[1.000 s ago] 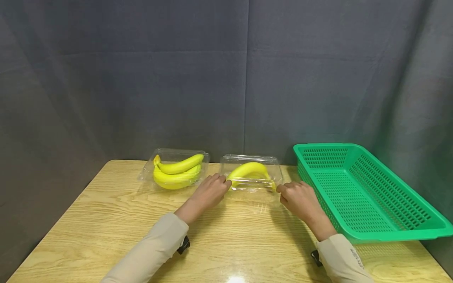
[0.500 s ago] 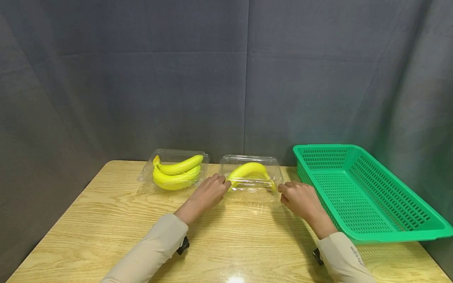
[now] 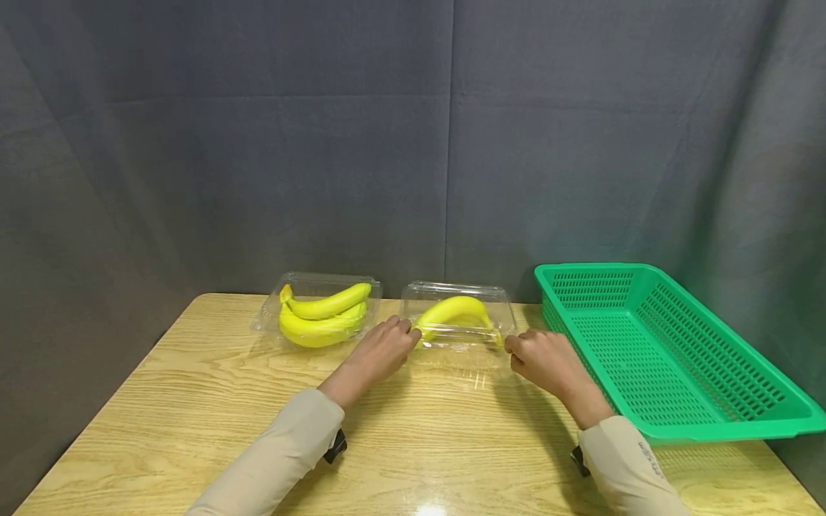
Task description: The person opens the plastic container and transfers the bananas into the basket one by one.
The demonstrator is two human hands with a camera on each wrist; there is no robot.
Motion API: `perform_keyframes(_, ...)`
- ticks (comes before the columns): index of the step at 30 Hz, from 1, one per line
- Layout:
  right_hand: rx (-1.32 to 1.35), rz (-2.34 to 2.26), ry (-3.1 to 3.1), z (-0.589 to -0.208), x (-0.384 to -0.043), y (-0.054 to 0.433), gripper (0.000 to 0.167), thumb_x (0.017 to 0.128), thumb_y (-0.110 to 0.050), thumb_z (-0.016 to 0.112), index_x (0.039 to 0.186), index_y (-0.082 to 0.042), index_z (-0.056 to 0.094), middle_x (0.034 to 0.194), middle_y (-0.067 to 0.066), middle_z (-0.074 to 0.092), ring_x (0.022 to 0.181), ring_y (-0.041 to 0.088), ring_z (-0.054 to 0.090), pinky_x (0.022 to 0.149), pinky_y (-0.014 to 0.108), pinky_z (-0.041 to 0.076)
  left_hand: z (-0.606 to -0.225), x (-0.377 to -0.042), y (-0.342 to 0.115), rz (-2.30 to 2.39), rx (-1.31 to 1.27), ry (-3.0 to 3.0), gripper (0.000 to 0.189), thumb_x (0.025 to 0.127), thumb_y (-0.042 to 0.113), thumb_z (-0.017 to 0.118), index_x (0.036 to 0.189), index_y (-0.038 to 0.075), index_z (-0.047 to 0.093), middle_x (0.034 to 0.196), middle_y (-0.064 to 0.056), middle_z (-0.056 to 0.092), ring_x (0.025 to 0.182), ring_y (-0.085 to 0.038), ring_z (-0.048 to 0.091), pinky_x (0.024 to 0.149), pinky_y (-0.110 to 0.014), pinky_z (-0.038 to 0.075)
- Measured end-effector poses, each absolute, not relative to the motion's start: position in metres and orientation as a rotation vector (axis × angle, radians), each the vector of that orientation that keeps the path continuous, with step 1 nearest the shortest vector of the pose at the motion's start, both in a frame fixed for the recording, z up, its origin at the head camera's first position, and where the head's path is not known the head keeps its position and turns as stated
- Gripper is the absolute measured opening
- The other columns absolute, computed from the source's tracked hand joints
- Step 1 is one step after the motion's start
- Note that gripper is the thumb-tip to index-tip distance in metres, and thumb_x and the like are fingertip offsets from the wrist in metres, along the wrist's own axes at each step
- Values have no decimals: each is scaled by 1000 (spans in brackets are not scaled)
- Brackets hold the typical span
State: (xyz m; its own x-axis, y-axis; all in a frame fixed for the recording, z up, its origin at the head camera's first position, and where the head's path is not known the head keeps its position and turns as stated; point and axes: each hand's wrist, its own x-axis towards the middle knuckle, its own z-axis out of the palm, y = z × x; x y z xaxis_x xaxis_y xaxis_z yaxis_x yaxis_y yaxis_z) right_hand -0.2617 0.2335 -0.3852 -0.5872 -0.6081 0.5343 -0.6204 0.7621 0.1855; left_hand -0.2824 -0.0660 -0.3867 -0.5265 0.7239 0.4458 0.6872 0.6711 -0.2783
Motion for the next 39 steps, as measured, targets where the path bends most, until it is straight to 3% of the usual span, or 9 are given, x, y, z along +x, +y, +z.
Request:
perform_keyframes(8, 968, 29, -2414, -382, -265, 232, 23, 66, 11, 62, 76, -10, 66, 69, 0, 65, 52, 17, 57, 41, 29, 43, -387, -284, -68, 98, -1083, -2335, 11, 81, -2, 72, 89, 4, 67, 83, -10, 63, 71, -22, 56, 60, -30, 50)
perform_keyframes(17, 977, 1, -2404, -383, -268, 231, 24, 64, 12, 62, 73, -10, 61, 64, -2, 59, 49, 14, 50, 43, 30, 43, -389, -285, -68, 91, -1082, -2334, 9, 82, -2, 71, 88, 4, 67, 82, -10, 62, 70, -21, 55, 58, -29, 49)
perform_keyframes(27, 986, 42, -2379, -386, -270, 231, 22, 64, 11, 63, 73, -8, 58, 66, 0, 61, 54, 20, 54, 46, 34, 46, -388, -285, -68, 108, -1082, -2330, 7, 85, -2, 70, 90, 3, 68, 85, -11, 64, 71, -22, 56, 60, -29, 50)
perform_keyframes(39, 970, 30, -2352, -389, -273, 230, 32, 61, 13, 62, 66, -13, 44, 57, -6, 41, 50, 11, 36, 44, 28, 34, -388, -287, -68, 108, -1101, -2330, 10, 82, -2, 72, 89, 4, 67, 83, -10, 63, 72, -22, 56, 61, -30, 51)
